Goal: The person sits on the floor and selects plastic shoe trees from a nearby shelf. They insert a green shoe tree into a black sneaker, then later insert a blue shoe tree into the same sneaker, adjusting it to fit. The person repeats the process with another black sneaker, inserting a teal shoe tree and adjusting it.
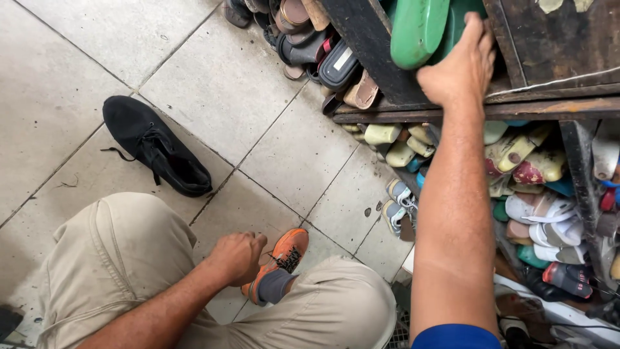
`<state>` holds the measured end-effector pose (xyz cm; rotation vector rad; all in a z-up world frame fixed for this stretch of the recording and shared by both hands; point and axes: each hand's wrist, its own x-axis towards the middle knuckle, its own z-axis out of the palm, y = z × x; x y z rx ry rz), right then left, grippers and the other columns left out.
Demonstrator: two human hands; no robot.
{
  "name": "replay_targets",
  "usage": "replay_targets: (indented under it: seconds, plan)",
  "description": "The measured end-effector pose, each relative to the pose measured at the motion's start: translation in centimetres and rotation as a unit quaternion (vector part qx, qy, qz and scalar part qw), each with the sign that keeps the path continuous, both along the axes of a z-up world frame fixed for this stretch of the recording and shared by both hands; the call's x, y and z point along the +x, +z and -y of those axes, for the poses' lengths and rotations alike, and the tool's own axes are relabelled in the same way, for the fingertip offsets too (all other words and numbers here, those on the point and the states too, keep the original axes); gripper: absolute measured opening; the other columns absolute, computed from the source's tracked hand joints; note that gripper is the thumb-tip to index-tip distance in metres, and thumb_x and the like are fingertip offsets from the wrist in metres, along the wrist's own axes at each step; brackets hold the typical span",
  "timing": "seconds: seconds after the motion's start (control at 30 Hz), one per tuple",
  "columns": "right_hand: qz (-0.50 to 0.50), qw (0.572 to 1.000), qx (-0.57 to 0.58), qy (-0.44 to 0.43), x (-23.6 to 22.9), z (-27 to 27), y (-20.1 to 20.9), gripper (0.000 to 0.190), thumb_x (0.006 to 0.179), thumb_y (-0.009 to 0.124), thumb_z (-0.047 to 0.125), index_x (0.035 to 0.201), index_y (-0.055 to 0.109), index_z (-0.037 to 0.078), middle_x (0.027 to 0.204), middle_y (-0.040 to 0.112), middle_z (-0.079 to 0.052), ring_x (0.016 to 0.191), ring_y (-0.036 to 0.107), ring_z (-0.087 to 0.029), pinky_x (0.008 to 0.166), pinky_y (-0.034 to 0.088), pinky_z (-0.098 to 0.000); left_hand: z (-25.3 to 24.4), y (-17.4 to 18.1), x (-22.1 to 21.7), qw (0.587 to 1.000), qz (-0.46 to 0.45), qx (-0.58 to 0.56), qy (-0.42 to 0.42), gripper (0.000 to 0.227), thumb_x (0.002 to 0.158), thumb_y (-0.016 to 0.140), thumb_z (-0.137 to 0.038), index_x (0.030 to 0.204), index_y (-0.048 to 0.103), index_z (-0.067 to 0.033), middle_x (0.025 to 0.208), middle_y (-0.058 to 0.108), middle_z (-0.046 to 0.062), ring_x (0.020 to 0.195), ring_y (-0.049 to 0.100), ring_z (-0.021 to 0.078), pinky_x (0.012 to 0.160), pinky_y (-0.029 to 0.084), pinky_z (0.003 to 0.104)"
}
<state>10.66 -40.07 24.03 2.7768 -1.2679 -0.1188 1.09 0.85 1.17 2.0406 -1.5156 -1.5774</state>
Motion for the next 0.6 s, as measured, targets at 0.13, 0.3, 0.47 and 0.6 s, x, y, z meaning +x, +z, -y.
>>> replay_targets:
  seconds: [0.13, 0.3, 0.47, 0.6]
  plan:
    - [-0.016, 0.992, 0.031, -0.121, -1.2, 2.9, -0.6, 0.114, 0.076, 0.083, 0.030, 0.160, 0.007, 0.024, 0.139, 0.055, -0.028, 0.131, 0.050, -0.046, 0.109, 0.041, -0.0528, -0.6, -2.6, -1.6, 0.999, 0.023, -0.030, 0.014, 0.032, 0.081, 0.051, -0.021, 0.112, 0.058, -0.0151, 0.104, 0.067, 0.012, 0.089, 0.069, 0.0369, 0.071, 0.056, 0.051]
    - [-0.004, 0.991, -0.021, -0.130, -2.0, -2.3, 1.1, 0.096, 0.079, 0.085, 0.037, 0.149, 0.026, 0.008, 0.138, 0.049, -0.029, 0.120, 0.056, -0.043, 0.101, 0.045, -0.0509, -0.2, -2.7, -0.5, 1.000, 0.005, -0.017, 0.019, 0.026, 0.089, 0.057, -0.029, 0.110, 0.057, -0.0136, 0.104, 0.065, 0.012, 0.092, 0.067, 0.0362, 0.070, 0.055, 0.051]
    - [0.151, 0.982, 0.043, -0.103, -11.9, -6.5, 0.4, 0.096, 0.078, 0.090, 0.030, 0.148, 0.027, 0.010, 0.138, 0.044, -0.035, 0.132, 0.047, -0.057, 0.106, 0.038, -0.0640, -0.4, -4.3, -0.7, 0.997, 0.036, -0.059, 0.034, 0.042, 0.075, 0.069, -0.030, 0.115, 0.067, -0.0184, 0.101, 0.072, 0.011, 0.097, 0.075, 0.0352, 0.082, 0.061, 0.048]
    - [0.498, 0.797, 0.296, -0.173, -19.5, -12.4, -1.1, 0.075, 0.078, 0.075, 0.007, 0.142, 0.038, 0.014, 0.114, 0.044, -0.004, 0.107, 0.051, -0.019, 0.092, 0.045, -0.0274, -0.6, 1.1, 3.0, 0.997, 0.012, -0.059, 0.044, 0.040, 0.077, 0.070, -0.031, 0.115, 0.068, -0.0184, 0.105, 0.071, 0.013, 0.103, 0.073, 0.0371, 0.086, 0.061, 0.049]
